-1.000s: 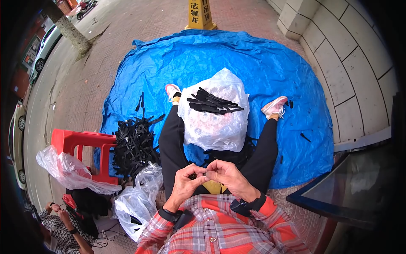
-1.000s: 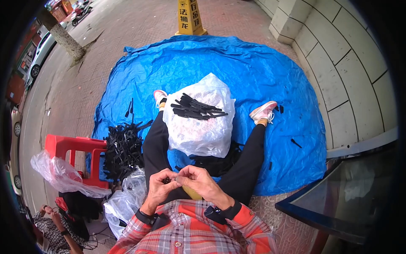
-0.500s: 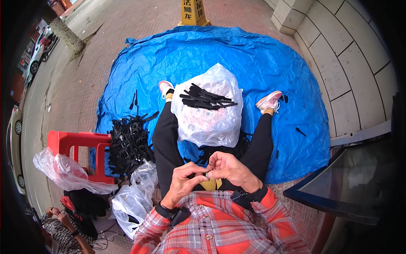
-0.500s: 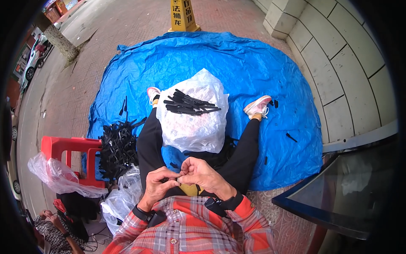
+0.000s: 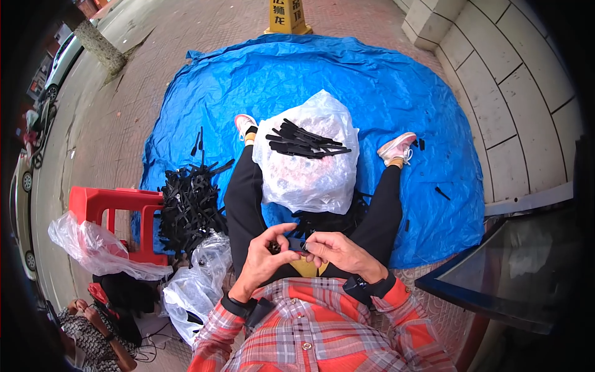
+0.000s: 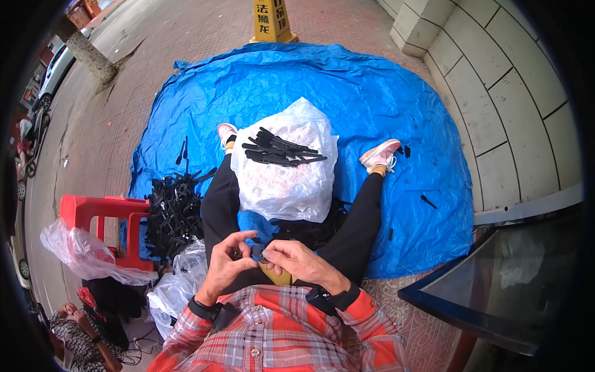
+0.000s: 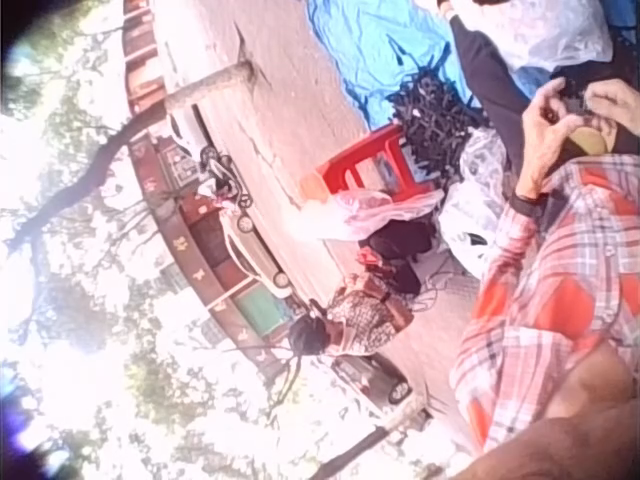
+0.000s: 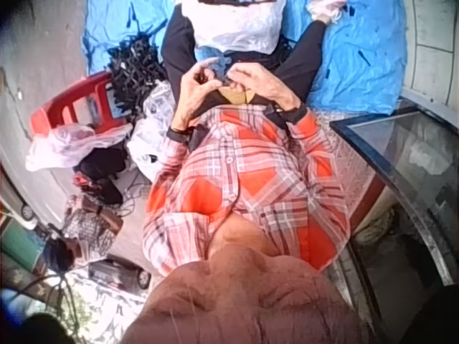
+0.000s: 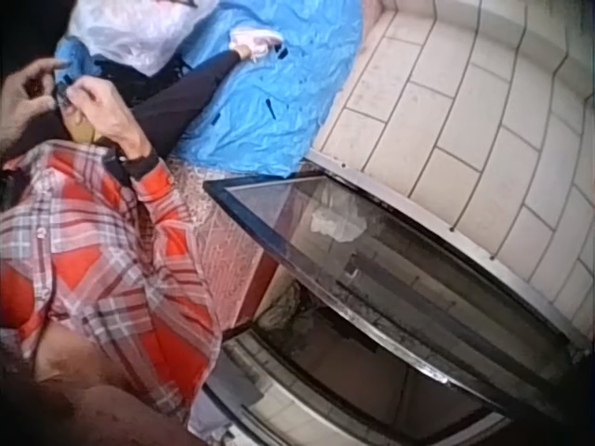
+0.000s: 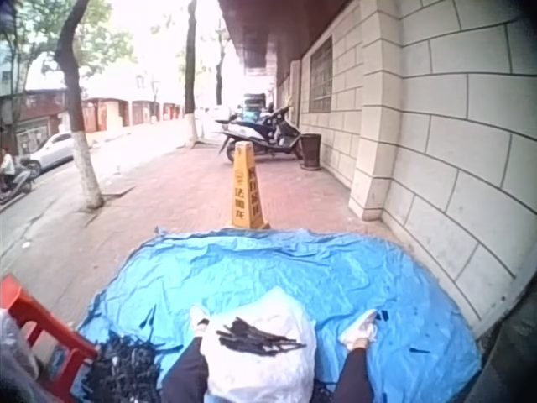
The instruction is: Manually assembling black shoe components by attaching straps and organizing pieces.
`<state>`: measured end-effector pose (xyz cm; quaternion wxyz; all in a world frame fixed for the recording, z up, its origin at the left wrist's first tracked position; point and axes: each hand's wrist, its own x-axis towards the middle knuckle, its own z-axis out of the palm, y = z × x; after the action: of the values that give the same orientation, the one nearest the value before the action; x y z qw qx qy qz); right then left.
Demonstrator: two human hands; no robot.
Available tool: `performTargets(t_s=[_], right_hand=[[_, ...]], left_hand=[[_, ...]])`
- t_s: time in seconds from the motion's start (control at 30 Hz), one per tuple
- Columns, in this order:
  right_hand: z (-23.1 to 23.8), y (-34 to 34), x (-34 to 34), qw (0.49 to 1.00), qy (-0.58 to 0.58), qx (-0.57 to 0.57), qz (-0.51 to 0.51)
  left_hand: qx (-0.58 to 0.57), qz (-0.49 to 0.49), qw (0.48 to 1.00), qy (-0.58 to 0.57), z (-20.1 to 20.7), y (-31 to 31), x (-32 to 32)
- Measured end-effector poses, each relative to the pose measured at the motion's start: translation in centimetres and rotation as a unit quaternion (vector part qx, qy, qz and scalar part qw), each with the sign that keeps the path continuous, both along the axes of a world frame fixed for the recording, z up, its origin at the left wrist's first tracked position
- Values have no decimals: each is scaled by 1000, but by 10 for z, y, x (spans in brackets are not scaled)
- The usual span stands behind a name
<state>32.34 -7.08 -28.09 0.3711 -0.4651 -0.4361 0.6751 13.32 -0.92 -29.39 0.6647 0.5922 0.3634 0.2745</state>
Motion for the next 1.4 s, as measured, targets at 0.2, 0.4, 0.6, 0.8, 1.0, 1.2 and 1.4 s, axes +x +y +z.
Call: performTargets(t_s=[0.2, 0.4, 0.6, 0.8, 1.0, 1.2, 1.4], right_hand=[[-21, -5, -4, 996, -61, 30, -54], [-34, -6, -1, 983, -147, 79, -74], [-40, -6, 2, 974, -193, 79, -84], [-114, -4, 15, 935, -320, 134, -78], [-152, 57, 87, 834, -524, 154, -77], [-169, 176, 126, 697, -651, 281, -106], [-166, 175, 129, 636, -723, 271, 0]], left_hand=[[-319, -63, 942, -79, -15, -8, 5], [-245, -33, 968, -50, -14, -10, 13], [46, -19, 995, 87, -30, -10, 24], [-207, -24, 975, 71, -62, 13, 28], [-493, 52, 864, -88, -84, 43, -1], [-521, 14, 845, -120, -78, 51, 1], [-528, 26, 843, -98, -82, 56, -2]])
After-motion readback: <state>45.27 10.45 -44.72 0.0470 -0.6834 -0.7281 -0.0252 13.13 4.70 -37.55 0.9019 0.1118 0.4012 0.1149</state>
